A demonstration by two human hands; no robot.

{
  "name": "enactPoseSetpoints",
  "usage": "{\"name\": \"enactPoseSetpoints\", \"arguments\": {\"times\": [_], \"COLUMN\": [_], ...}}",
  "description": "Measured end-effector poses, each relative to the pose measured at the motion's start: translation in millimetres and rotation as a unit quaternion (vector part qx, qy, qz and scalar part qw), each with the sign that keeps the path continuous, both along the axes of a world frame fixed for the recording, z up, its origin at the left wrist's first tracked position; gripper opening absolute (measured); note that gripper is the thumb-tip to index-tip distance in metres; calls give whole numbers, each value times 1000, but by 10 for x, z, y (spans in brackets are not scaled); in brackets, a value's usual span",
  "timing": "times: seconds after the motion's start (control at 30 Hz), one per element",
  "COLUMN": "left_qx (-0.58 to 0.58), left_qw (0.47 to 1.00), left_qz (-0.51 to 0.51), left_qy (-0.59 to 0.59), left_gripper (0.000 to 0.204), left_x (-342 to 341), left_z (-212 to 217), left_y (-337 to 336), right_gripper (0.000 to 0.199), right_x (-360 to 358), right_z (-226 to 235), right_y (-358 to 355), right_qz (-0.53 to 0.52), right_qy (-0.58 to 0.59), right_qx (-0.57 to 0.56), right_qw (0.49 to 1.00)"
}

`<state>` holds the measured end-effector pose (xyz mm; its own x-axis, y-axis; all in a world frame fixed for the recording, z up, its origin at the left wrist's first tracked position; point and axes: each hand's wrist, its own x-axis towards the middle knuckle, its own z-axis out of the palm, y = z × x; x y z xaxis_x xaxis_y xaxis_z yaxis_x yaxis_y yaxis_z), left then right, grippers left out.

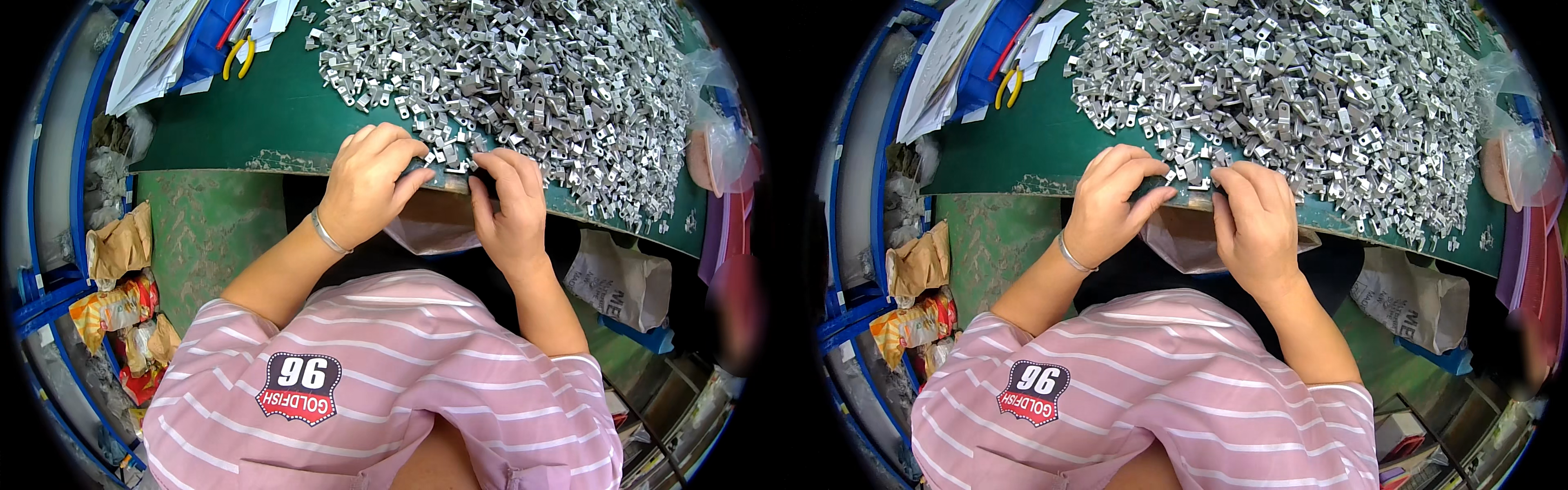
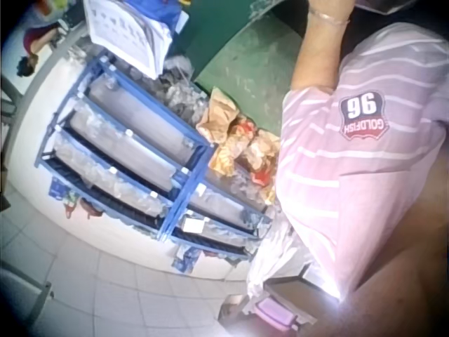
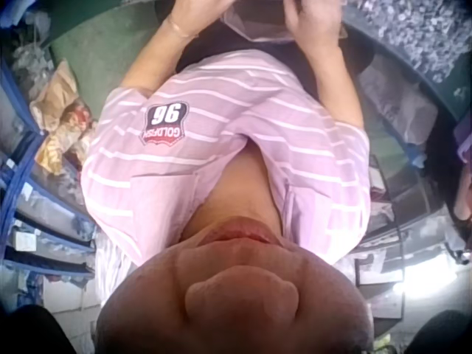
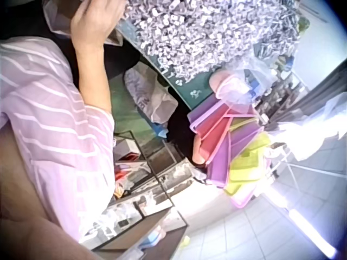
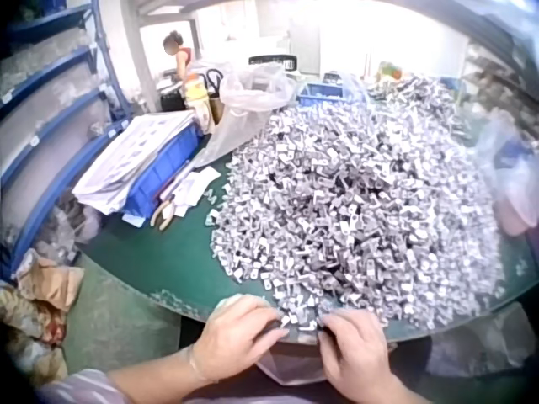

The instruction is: The person repeatedly picks up small metal hardware pieces from a large pile on a green table and places them into a clear plastic bag. The person handles the pieces one at a time, using both hands to sort and transfer them from the table into the bag.

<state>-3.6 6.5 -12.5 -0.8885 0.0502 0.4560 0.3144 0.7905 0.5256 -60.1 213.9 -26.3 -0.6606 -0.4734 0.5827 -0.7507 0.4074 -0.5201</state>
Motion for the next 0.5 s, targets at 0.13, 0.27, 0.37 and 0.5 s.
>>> {"name": "enactPoseSetpoints", "arguments": {"times": [0.13, 0.27, 0.37, 0.5], "left_qx": [103, 457, 582, 727], "left_qw": [994, 876, 769, 619], "left_qz": [13, 19, -5, -48], "left_qy": [-46, -154, -263, -294], "left_gripper": [20, 18, 20, 22], "left_x": [14, 71, 82, 98], "left_z": [23, -1, 103, 49], "left_y": [23, 80, 18, -66], "right_gripper": [34, 34, 34, 28], "right_x": [-31, -110, -114, -117], "right_z": [30, -19, -14, 62], "right_y": [-28, 17, -14, -66], "right_qz": [23, 37, 27, 35], "right_qy": [32, 47, 36, 40], "right_qx": [17, 31, 19, 24], "right_qw": [999, 998, 999, 998]}}
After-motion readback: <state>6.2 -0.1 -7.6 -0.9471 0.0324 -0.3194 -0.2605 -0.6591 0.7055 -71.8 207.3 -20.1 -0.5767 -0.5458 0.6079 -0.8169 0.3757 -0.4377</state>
